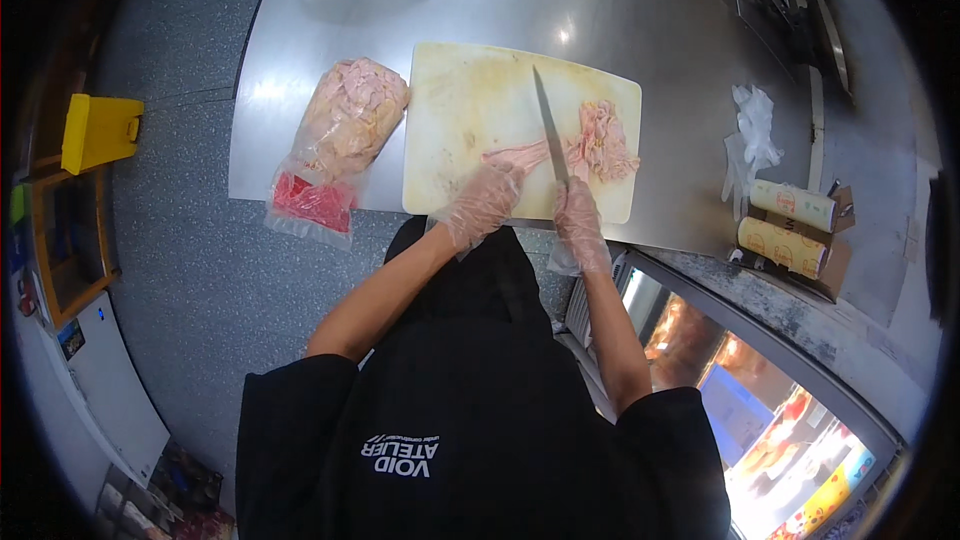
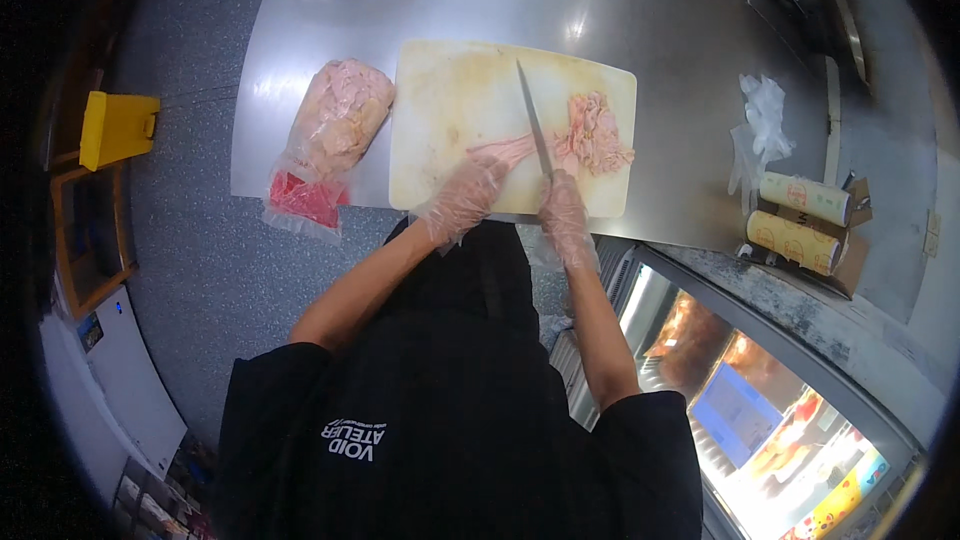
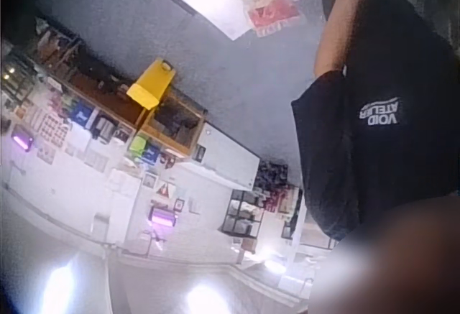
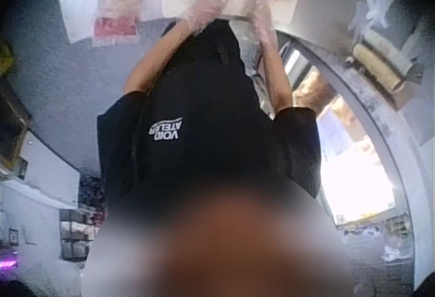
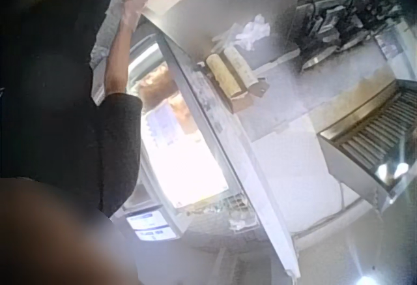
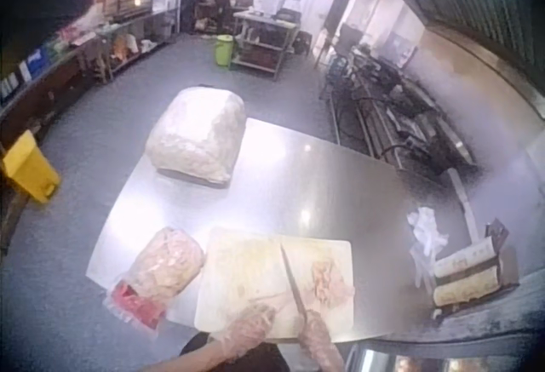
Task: Slice raw chicken fillets into strips on a cutting board using a chef's knife.
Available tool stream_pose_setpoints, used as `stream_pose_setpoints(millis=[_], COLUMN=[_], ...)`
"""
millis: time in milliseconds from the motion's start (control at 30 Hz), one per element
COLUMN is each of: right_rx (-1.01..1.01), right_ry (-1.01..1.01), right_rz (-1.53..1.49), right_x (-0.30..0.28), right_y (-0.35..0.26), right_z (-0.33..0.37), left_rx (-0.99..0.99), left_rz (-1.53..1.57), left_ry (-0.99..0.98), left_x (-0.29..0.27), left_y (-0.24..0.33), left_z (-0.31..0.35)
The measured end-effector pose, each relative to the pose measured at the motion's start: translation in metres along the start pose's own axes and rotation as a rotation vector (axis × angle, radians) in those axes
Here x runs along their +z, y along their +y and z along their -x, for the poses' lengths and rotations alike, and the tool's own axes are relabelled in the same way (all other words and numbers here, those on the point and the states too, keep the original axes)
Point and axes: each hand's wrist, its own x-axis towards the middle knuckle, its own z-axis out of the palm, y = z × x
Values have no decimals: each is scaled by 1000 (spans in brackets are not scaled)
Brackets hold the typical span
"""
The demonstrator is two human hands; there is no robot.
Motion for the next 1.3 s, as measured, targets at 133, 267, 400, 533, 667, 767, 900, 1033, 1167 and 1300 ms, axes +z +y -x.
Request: stream_pose_setpoints(millis=[133,267,400,533,667,767,900,1033,1167,1300], right_rx=[45,-47,27,-59,-174,-210,133,40,141,35], right_ry=[-139,-126,-123,-147,35,-125,-34,-83,-69,-5], right_rz=[73,4,-280,-315,-184,-29,-52,-17,-35,-9], right_x=[4,15,1,5,8,7,-11,9,-21,-11], right_y=[-2,-33,-94,-78,-45,4,6,6,11,17], right_z=[0,-72,-173,-170,-61,-13,3,18,2,10], left_rx=[-122,-202,-84,-265,-283,-410,-290,-360,-237,-144], left_rz=[99,106,138,486,216,419,121,338,191,-23], left_ry=[-44,-90,-10,-42,-42,-26,-53,-96,-6,-50], left_x=[10,14,24,25,-17,-13,-11,-29,-18,-12], left_y=[1,-3,-3,0,-3,-14,-21,-14,-24,-25], left_z=[0,1,-3,2,-9,-3,-6,-16,-8,-8])
